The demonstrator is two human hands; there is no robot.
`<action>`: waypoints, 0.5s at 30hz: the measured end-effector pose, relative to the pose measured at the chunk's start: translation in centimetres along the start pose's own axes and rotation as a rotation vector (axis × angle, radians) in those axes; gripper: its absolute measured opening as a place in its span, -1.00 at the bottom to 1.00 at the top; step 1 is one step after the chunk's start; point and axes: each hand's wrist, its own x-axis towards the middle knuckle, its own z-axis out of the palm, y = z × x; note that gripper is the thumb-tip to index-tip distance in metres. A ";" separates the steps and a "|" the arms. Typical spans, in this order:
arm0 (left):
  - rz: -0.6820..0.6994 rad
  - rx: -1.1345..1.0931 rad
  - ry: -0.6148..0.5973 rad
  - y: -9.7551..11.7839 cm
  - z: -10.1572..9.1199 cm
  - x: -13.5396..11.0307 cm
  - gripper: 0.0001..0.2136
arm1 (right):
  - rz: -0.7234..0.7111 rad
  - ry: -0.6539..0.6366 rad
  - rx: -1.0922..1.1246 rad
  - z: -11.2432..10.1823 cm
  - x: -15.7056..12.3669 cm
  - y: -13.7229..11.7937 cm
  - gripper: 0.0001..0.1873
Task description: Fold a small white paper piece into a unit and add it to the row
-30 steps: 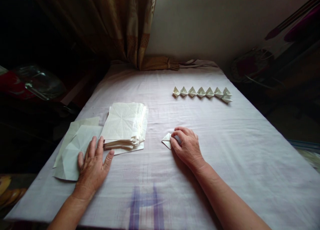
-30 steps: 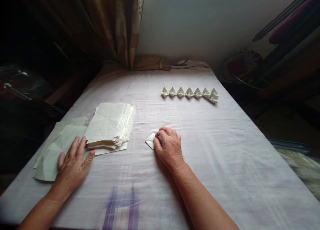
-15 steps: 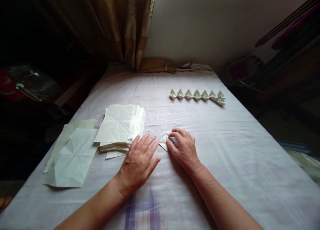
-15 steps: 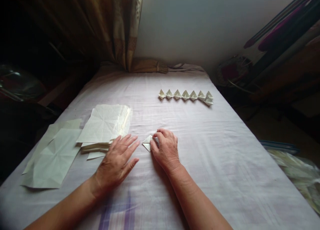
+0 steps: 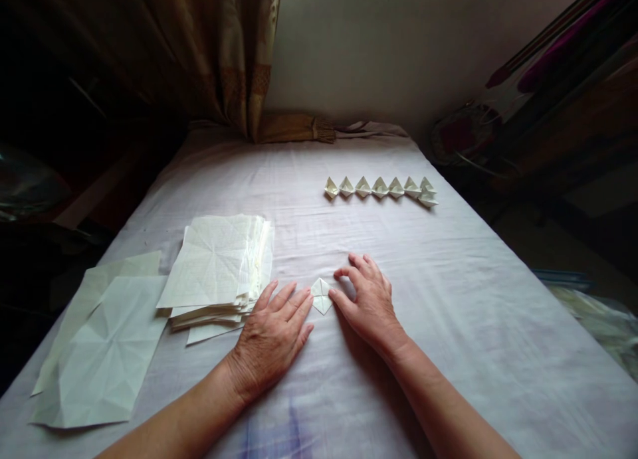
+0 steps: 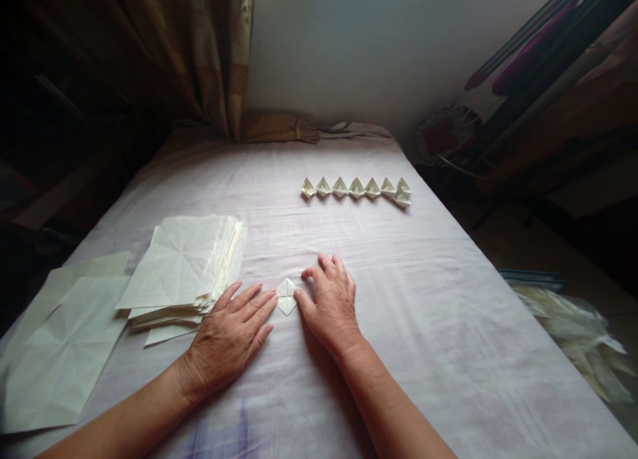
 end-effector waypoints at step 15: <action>-0.181 -0.097 0.004 0.1 0.2 1.6 -0.80 | -0.118 0.037 0.031 -0.3 -0.4 0.8 -0.90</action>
